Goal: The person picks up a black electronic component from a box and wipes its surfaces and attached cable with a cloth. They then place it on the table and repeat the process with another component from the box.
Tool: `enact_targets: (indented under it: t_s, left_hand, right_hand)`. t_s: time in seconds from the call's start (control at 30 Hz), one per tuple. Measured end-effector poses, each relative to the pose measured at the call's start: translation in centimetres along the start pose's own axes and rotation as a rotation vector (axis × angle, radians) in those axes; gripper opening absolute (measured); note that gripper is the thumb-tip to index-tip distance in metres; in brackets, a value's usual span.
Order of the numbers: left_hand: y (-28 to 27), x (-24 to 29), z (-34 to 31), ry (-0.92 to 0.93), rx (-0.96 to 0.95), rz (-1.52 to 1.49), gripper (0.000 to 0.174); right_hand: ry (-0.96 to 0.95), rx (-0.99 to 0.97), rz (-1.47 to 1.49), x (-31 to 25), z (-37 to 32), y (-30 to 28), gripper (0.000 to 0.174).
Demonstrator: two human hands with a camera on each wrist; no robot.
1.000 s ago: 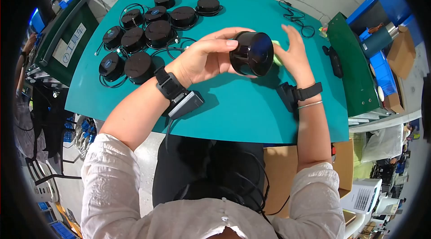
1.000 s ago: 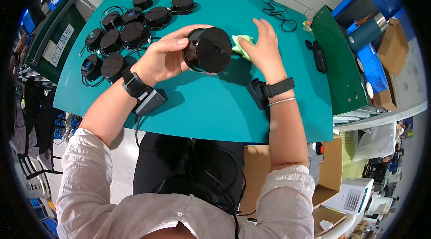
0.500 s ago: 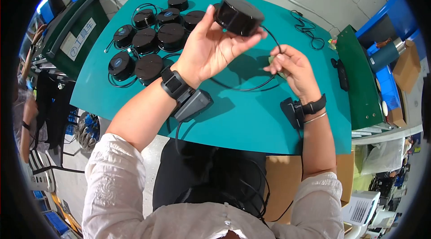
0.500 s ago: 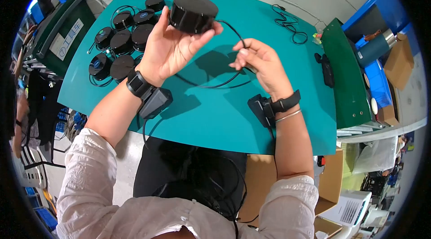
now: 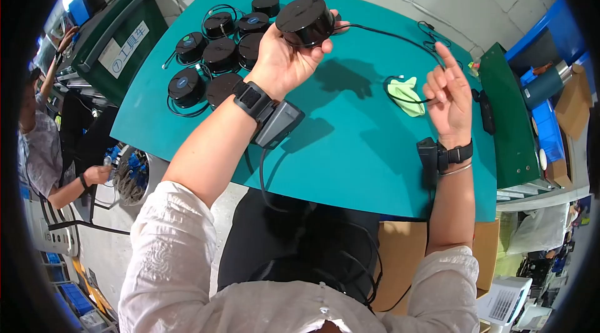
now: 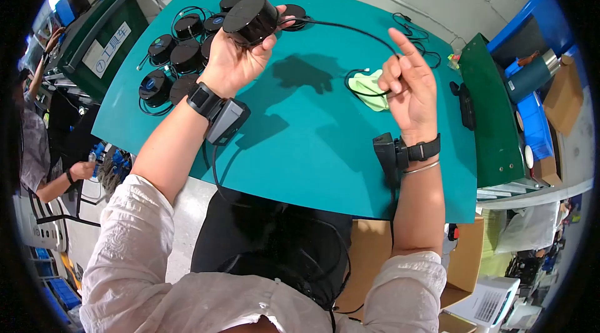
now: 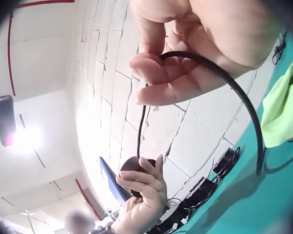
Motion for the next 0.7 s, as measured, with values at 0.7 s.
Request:
enact_targets:
  t_s: [0.7]
  left_hand:
    - [1.0, -0.8, -0.7, -0.045, 0.100, 0.057, 0.054]
  right_hand:
    - [-0.160, 0.275, 0.080, -2.0, 0.6, -9.0, 0.031]
Point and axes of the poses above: each hand's wrist, its own z-axis towards the middle knuckle, its own y-axis out of the palm, x = y × z, the point moved 9 cm from there along z, towards the middle knuckle, and after that the axes turned 8 degrees about -y, right-handed, at the moved point
